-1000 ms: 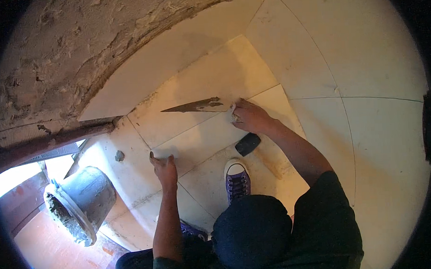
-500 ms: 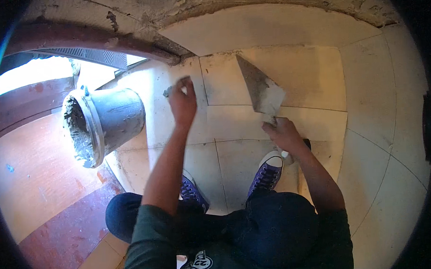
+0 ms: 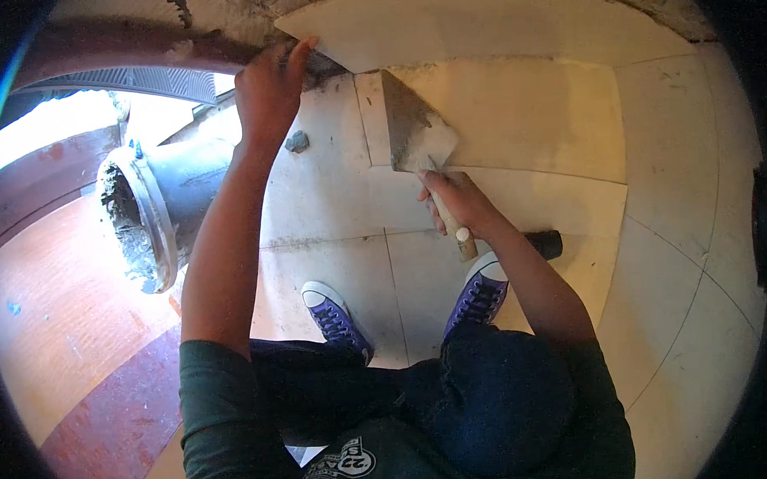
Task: The person applies mortar to the edges of floor tiles using a trowel and smooths it into the gaps between the tiles by hand and with the tool.
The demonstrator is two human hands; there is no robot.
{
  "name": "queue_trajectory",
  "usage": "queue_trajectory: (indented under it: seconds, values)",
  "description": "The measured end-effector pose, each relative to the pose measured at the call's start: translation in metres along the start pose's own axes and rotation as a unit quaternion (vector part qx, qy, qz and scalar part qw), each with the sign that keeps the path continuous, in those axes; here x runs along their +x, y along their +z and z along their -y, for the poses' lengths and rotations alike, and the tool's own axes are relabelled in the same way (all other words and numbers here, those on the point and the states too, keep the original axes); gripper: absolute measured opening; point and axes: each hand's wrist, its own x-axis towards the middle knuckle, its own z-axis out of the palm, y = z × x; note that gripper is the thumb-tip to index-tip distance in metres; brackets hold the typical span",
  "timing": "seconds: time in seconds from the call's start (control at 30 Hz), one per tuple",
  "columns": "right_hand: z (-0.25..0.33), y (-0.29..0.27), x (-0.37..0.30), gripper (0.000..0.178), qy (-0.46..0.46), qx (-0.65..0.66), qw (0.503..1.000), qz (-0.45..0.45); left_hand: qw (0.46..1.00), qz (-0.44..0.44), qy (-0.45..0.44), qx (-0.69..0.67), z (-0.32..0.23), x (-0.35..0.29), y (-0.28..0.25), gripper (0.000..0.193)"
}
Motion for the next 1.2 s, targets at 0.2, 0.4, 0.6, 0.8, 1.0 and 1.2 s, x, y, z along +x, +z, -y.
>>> queue_trajectory:
  seconds: [0.2,0.4,0.6,0.8,1.0,1.2]
  values:
    - [-0.005,0.003,0.007,0.049,0.019,0.030,0.999,-0.010,0.999,-0.016,0.018,0.029,-0.002,0.000,0.000,0.040]
    - [-0.005,0.024,0.006,0.046,0.008,0.028,0.995,-0.092,0.996,-0.071,0.062,-0.003,0.008,0.004,0.007,0.046]
    - [-0.010,0.036,0.014,0.046,0.005,-0.065,0.987,-0.144,0.988,-0.119,0.103,-0.005,0.015,0.007,0.020,0.043]
    - [-0.009,0.035,0.014,0.044,-0.010,-0.033,0.994,-0.107,0.982,-0.136,0.120,-0.055,0.009,0.004,0.019,0.040]
    - [-0.012,0.034,0.019,0.047,-0.038,-0.077,0.988,-0.131,0.985,-0.117,0.097,-0.080,0.007,0.004,0.019,0.039]
    - [-0.018,0.032,0.031,0.047,-0.033,-0.111,0.982,-0.148,0.984,-0.138,0.090,-0.069,0.005,0.002,0.018,0.040]
